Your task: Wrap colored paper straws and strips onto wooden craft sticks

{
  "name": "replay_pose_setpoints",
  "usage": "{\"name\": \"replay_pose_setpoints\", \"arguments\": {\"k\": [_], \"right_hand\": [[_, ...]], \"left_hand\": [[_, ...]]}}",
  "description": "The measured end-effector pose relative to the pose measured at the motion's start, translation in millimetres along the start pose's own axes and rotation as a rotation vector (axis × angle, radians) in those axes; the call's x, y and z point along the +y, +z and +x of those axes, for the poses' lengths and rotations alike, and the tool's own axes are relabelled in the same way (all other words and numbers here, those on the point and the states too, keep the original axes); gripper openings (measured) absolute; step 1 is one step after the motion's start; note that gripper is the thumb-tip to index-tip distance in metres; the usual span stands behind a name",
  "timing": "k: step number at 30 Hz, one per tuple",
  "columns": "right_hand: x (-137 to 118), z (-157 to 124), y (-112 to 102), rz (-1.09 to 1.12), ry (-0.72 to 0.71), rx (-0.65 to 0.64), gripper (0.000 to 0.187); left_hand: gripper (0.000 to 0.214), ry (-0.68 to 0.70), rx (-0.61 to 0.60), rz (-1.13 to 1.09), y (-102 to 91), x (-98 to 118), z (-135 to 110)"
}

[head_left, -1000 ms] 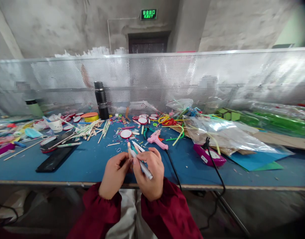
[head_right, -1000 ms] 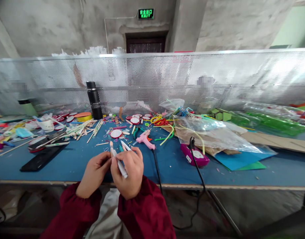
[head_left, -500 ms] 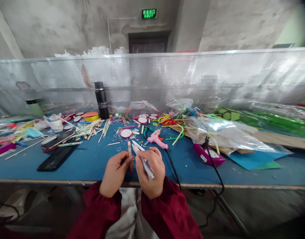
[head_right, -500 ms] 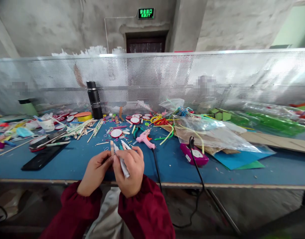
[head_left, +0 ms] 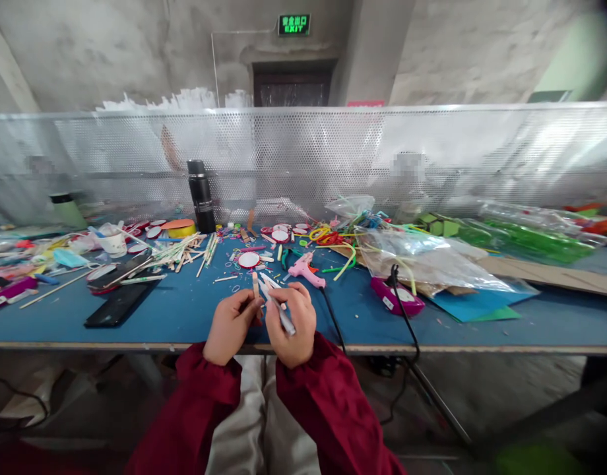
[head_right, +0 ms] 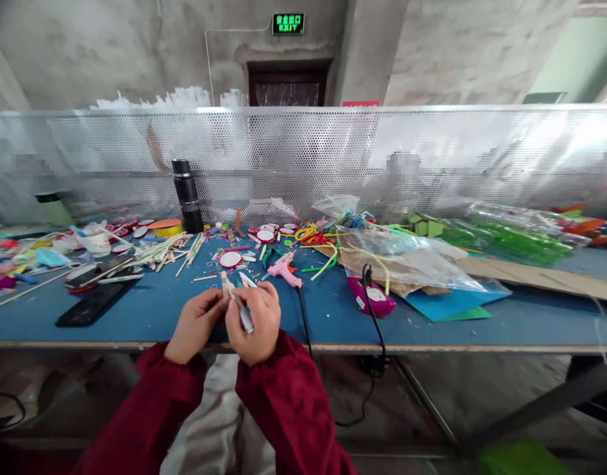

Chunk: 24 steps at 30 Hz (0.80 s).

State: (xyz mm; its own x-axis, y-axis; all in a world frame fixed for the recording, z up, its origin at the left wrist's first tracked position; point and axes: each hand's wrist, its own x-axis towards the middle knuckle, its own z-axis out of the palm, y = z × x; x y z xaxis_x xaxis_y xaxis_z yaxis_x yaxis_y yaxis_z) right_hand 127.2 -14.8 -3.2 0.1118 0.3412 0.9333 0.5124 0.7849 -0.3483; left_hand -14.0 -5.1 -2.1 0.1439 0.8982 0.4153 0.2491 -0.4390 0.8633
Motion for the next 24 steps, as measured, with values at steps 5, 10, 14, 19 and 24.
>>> {"name": "replay_pose_setpoints", "arguments": {"k": [5, 10, 14, 19, 24], "right_hand": [[2.0, 0.8, 1.2, 0.007, -0.024, -0.070, 0.014], [1.9, 2.1, 1.1, 0.013, -0.033, -0.080, 0.015], [-0.1, 3.6, 0.5, 0.013, -0.040, -0.067, 0.015], [-1.1, 3.4, 0.3, -0.003, -0.054, -0.048, 0.014], [-1.2, 1.0, 0.3, -0.007, -0.026, -0.006, 0.012]], "left_hand": [[0.027, 0.024, 0.002, -0.014, 1.0, -1.1, 0.8], [0.026, 0.030, 0.001, -0.016, 1.4, -3.2, 1.1], [0.025, 0.027, -0.002, -0.002, 1.1, -5.9, 1.4], [0.028, 0.031, -0.003, 0.030, 0.9, -5.3, 1.3], [0.033, 0.019, -0.025, 0.057, 0.6, -2.5, 0.5]]}}
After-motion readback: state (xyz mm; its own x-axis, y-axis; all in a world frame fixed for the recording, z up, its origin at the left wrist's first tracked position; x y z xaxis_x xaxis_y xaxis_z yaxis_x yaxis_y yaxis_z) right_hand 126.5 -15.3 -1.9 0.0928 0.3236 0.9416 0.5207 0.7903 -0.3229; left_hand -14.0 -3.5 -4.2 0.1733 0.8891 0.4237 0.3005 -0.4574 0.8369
